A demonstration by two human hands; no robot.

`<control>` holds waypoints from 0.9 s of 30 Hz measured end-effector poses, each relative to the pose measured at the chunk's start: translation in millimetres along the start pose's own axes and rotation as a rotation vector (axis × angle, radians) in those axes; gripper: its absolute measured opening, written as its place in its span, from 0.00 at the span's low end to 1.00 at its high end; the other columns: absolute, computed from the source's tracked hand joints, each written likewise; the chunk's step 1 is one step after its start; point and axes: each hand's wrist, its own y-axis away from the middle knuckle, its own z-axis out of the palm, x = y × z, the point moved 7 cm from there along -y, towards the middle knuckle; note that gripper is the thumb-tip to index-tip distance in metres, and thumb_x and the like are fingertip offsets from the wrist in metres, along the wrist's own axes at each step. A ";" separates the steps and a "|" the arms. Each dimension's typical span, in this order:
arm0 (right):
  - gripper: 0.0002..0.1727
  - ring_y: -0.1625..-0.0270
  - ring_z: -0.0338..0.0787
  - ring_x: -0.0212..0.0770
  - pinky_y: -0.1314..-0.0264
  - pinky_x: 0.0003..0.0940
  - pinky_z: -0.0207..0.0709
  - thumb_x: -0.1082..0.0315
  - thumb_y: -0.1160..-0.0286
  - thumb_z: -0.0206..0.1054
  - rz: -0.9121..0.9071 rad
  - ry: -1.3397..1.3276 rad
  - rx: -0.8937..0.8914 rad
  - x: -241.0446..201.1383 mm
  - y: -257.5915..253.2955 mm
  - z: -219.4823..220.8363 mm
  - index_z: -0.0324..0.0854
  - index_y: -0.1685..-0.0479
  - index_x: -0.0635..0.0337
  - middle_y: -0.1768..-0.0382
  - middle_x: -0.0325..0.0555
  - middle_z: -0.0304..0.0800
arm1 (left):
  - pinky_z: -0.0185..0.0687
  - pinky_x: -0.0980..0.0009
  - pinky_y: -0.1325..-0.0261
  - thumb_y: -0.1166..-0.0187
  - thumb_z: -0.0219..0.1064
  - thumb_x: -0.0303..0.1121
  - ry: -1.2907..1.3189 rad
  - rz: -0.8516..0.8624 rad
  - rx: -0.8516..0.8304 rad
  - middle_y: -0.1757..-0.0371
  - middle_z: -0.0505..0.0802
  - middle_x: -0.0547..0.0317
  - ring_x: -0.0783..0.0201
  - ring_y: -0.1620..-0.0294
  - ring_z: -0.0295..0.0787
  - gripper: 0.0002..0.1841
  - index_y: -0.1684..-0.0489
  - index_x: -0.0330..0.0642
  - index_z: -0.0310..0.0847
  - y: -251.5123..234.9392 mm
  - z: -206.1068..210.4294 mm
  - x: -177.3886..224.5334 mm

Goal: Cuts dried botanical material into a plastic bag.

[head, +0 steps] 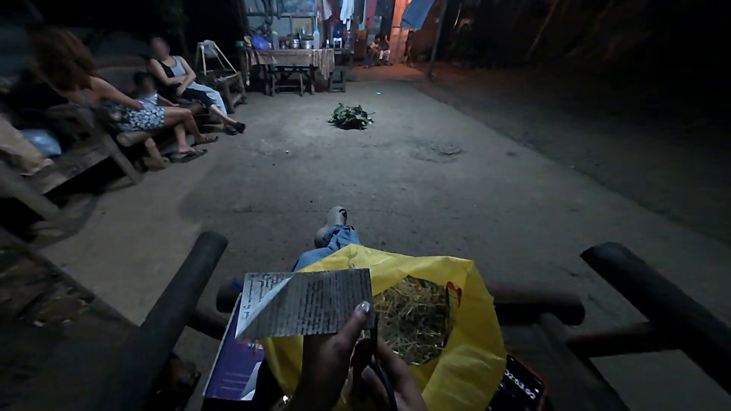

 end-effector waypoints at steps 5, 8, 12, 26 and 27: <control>0.13 0.72 0.80 0.16 0.67 0.19 0.78 0.59 0.16 0.63 0.037 -0.064 0.039 0.5 0.8 0.3 0.76 0.48 0.60 0.70 0.22 0.82 | 0.88 0.78 0.43 0.36 0.75 0.17 0.008 0.025 0.001 0.60 0.94 0.62 0.77 0.54 0.92 0.18 0.49 0.25 0.79 0.1 -0.1 2.8; 0.09 0.73 0.80 0.16 0.69 0.18 0.77 0.61 0.16 0.63 0.053 -0.087 0.042 0.8 1.1 0.3 0.77 0.51 0.56 0.72 0.20 0.82 | 0.89 0.77 0.44 0.37 0.74 0.15 0.048 0.015 0.024 0.60 0.94 0.62 0.76 0.55 0.92 0.18 0.49 0.25 0.78 0.0 -0.1 2.5; 0.07 0.73 0.81 0.17 0.69 0.19 0.78 0.62 0.15 0.63 0.052 -0.098 0.044 3.1 0.9 -0.5 0.77 0.50 0.55 0.72 0.20 0.83 | 0.88 0.77 0.42 0.36 0.75 0.17 0.012 0.029 0.009 0.59 0.94 0.60 0.76 0.53 0.92 0.17 0.48 0.24 0.79 0.2 -0.5 1.4; 0.11 0.72 0.82 0.17 0.67 0.20 0.80 0.63 0.15 0.62 0.017 -0.077 0.104 -0.4 0.9 -2.0 0.77 0.46 0.60 0.71 0.21 0.84 | 0.88 0.78 0.43 0.36 0.76 0.18 -0.027 0.008 -0.046 0.60 0.94 0.61 0.77 0.54 0.92 0.17 0.50 0.24 0.80 3.1 2.2 2.3; 0.13 0.71 0.82 0.17 0.65 0.20 0.81 0.62 0.15 0.61 0.008 -0.053 0.108 -2.4 0.6 -2.1 0.75 0.44 0.63 0.70 0.22 0.84 | 0.88 0.77 0.44 0.36 0.76 0.18 -0.018 -0.010 -0.054 0.61 0.94 0.62 0.77 0.55 0.92 0.16 0.51 0.25 0.80 4.4 3.3 1.2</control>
